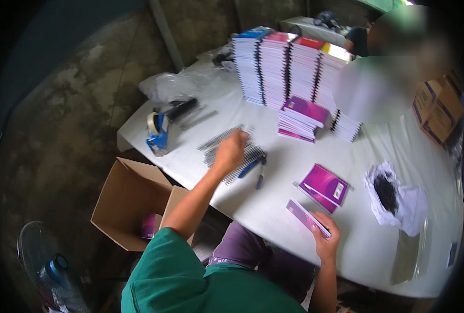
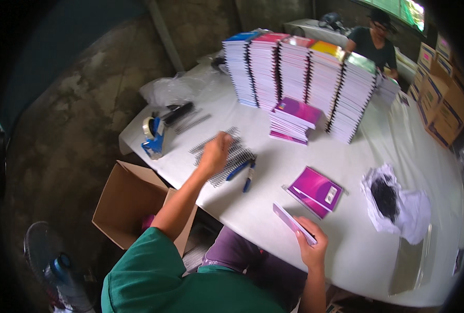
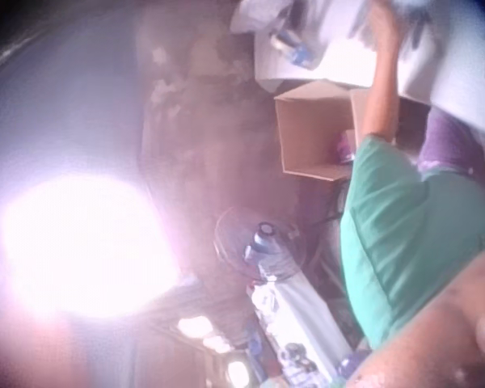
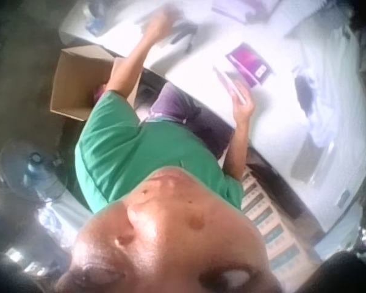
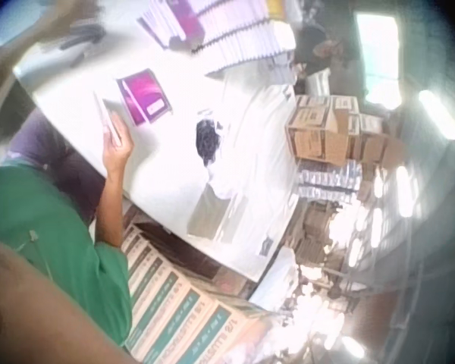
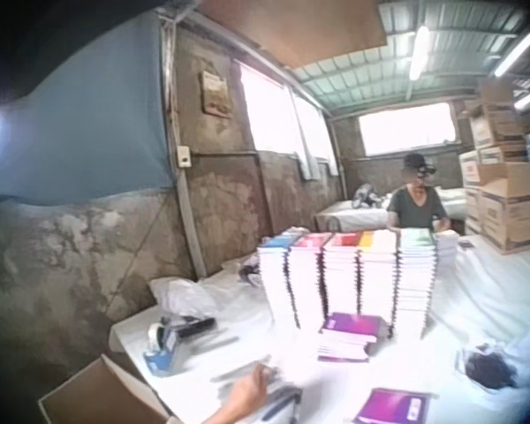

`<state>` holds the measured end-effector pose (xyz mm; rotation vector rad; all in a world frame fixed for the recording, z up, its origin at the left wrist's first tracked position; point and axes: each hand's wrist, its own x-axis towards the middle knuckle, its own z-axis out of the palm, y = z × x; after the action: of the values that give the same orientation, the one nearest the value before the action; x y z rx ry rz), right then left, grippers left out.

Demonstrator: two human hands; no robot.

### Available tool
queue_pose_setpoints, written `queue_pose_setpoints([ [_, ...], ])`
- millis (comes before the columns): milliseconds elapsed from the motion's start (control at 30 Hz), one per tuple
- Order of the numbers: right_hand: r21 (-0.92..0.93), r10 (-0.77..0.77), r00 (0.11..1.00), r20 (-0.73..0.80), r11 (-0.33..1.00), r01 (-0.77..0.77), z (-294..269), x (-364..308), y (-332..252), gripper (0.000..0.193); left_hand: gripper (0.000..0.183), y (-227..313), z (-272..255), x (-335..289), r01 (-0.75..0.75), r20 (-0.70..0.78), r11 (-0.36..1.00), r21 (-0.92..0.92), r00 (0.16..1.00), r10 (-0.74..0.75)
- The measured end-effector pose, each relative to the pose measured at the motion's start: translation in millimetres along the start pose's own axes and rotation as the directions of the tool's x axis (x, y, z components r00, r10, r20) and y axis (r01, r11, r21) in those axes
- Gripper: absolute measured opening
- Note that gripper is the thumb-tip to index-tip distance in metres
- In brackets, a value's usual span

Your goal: The person inserts a plastic spiral coil into the punched holes of a notebook, twists the coil through by hand, and folds the ends of the coil with a pair of pliers.

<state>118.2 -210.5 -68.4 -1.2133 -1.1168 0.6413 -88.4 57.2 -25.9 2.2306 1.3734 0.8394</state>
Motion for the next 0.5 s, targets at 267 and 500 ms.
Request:
queue_pose_setpoints([
  [267, -0.081, 0.084, 0.996, 0.0, 0.993, -0.084, -11.4, -9.3, 22.9, 0.031, 0.071, 87.0, 14.1, -93.3, -0.217, 0.749, 0.947, -0.238, 0.58, 0.322],
  [500, -0.057, 0.118, 0.992, -0.039, 0.991, -0.12, -11.2, -2.3, 21.9, 0.029, 0.036, 55.8, 28.4, -67.2, -0.019, 0.61, 0.884, -0.467, 0.717, 0.338],
])
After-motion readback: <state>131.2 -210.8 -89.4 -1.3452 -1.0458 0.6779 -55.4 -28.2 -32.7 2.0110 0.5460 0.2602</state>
